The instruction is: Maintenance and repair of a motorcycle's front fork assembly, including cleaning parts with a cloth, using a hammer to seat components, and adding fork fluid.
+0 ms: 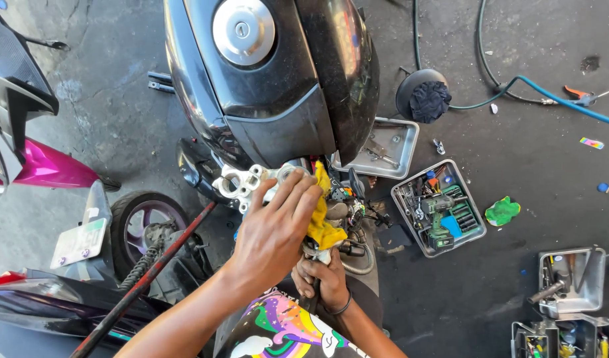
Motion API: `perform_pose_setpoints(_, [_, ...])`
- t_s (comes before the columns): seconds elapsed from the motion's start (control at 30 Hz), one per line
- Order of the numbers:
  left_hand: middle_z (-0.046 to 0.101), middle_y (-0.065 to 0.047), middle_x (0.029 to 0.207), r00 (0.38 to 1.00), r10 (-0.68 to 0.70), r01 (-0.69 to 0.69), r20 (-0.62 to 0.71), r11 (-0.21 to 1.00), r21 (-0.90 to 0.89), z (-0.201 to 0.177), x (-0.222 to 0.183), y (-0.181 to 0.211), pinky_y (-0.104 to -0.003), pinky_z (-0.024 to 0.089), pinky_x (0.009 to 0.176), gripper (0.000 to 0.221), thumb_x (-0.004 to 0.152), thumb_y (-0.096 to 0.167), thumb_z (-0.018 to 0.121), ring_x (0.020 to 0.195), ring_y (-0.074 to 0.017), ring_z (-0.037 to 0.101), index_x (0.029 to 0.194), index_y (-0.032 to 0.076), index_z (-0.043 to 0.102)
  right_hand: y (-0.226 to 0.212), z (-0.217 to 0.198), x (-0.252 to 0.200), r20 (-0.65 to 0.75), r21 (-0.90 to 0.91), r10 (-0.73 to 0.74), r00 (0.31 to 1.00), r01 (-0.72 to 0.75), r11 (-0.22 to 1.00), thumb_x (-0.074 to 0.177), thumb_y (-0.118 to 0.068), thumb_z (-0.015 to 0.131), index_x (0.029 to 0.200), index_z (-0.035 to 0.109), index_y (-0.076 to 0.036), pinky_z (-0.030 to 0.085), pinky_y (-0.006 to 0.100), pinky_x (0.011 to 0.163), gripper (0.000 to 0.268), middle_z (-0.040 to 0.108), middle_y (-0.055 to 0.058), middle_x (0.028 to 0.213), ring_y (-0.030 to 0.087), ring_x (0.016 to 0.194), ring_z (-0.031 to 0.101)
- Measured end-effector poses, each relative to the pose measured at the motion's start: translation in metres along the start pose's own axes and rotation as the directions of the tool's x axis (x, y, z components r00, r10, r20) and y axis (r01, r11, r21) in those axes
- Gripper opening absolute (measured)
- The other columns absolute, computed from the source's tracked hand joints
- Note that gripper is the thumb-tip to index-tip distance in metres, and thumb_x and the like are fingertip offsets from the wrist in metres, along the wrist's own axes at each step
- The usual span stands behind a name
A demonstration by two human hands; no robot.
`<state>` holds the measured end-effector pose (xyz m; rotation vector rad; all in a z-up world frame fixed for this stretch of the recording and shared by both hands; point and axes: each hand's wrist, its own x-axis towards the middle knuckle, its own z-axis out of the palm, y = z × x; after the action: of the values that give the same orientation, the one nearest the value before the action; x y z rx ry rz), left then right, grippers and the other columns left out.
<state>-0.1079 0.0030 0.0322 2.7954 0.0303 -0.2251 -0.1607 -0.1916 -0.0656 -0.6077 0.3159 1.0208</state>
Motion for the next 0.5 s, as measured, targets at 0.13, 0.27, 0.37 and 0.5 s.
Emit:
perform_pose_setpoints(0.13, [0.065,-0.012,0.148,0.998,0.055,-0.054,-0.035,0.998,0.027,0.0,-0.006,-0.003,-0.048,0.044,0.102,0.067,0.09,-0.002,0.058,0.13,-0.0316,0.06,0.156,0.009,0.051,-0.008,0.012,0.005,0.049,-0.064,-0.027,0.998,0.03,0.998,0.106,-0.013,0.064,0.083,0.05,-0.001,0.038,0.032,0.04,0.029,0.037,0.004,0.06,0.017,0.037,0.042])
perform_pose_setpoints(0.27, [0.065,-0.02,0.155,0.977,0.184,-0.169,-0.109,0.977,0.133,0.008,-0.015,-0.01,-0.041,0.055,0.093,0.043,0.117,0.013,0.044,0.123,-0.0346,0.068,0.156,0.008,0.06,-0.002,0.005,0.003,0.023,-0.005,-0.046,0.999,0.046,0.999,0.104,-0.01,0.068,0.083,0.047,-0.001,0.037,0.032,0.038,0.031,0.037,0.006,0.063,0.018,0.039,0.042])
perform_pose_setpoints(0.37, [0.069,-0.03,0.148,0.916,0.294,-0.26,-0.275,0.954,0.151,0.013,-0.016,-0.018,-0.042,0.057,0.08,0.038,0.121,0.009,0.043,0.105,-0.0322,0.075,0.153,0.002,0.062,0.0,-0.003,0.003,0.04,0.028,-0.034,0.999,0.033,0.999,0.106,-0.011,0.071,0.091,0.051,0.002,0.038,0.033,0.038,0.028,0.039,0.006,0.064,0.019,0.038,0.043])
perform_pose_setpoints(0.5, [0.073,-0.031,0.142,0.886,0.341,-0.299,-0.314,0.938,0.175,0.008,-0.009,-0.021,-0.039,0.056,0.075,0.031,0.12,0.008,0.052,0.096,-0.0301,0.074,0.147,0.0,0.066,0.009,-0.011,-0.001,0.006,0.075,-0.053,0.999,0.052,0.996,0.107,-0.008,0.071,0.094,0.053,0.005,0.04,0.033,0.04,0.025,0.039,0.007,0.061,0.019,0.039,0.044])
